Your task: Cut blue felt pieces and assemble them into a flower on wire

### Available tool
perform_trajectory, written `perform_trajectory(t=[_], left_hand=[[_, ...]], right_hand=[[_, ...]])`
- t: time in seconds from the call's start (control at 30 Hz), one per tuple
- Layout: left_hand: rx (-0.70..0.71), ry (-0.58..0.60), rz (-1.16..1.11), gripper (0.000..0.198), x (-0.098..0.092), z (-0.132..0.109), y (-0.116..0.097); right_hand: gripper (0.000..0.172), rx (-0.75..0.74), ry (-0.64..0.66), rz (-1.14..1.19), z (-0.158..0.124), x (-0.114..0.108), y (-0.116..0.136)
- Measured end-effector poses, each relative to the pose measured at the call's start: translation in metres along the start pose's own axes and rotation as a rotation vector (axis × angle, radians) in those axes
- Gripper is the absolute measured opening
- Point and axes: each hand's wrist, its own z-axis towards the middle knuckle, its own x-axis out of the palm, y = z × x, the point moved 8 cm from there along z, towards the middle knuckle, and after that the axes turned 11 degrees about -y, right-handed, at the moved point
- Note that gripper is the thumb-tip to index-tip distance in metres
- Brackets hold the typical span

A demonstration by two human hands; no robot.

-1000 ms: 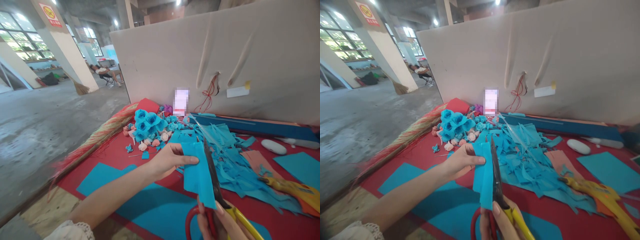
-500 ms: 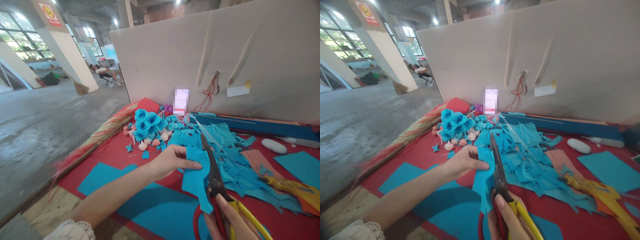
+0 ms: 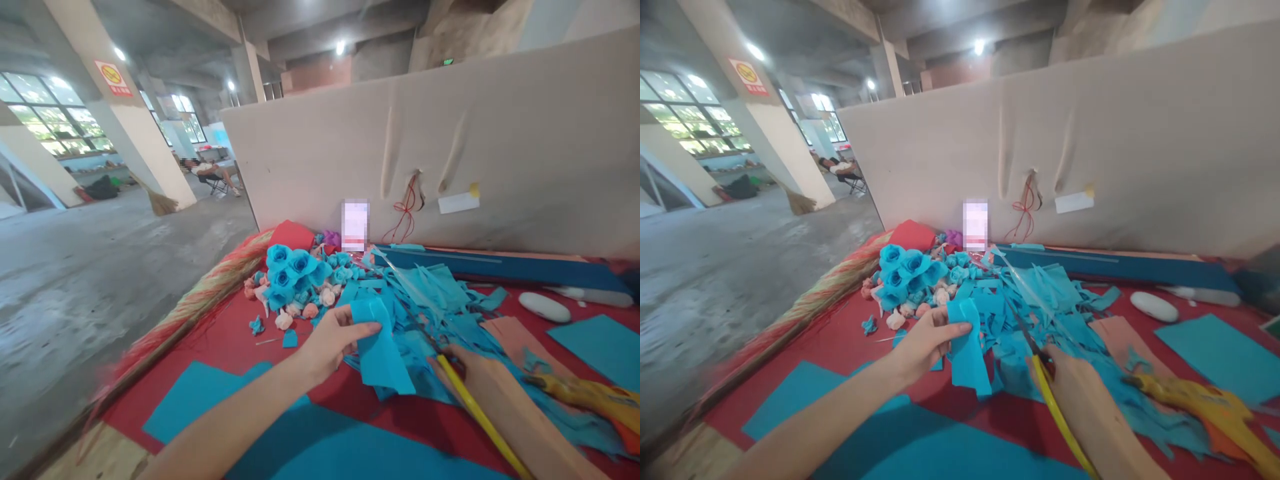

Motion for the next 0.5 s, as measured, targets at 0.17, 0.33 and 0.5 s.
perform_trajectory(t=[0.17, 0.33, 0.5], left_hand=[[0.006, 0.005, -0.002, 0.031, 0.007, -0.003, -0.006], [-0.010, 0.038, -0.030, 0.026, 0.014, -0.005, 0.000], [-0.061, 0.119, -0.048, 0.027, 0.014, -0.005, 0.017]], right_hand=[[0.014, -0.095, 0.012, -0.118, -0.016, 0.027, -0.016], [0.026, -0.158, -0.034, -0.203, -0.008, -0.011, 0.023], [0.024, -0.256, 0.087, -0.104, 0.075, -0.024, 0.093]])
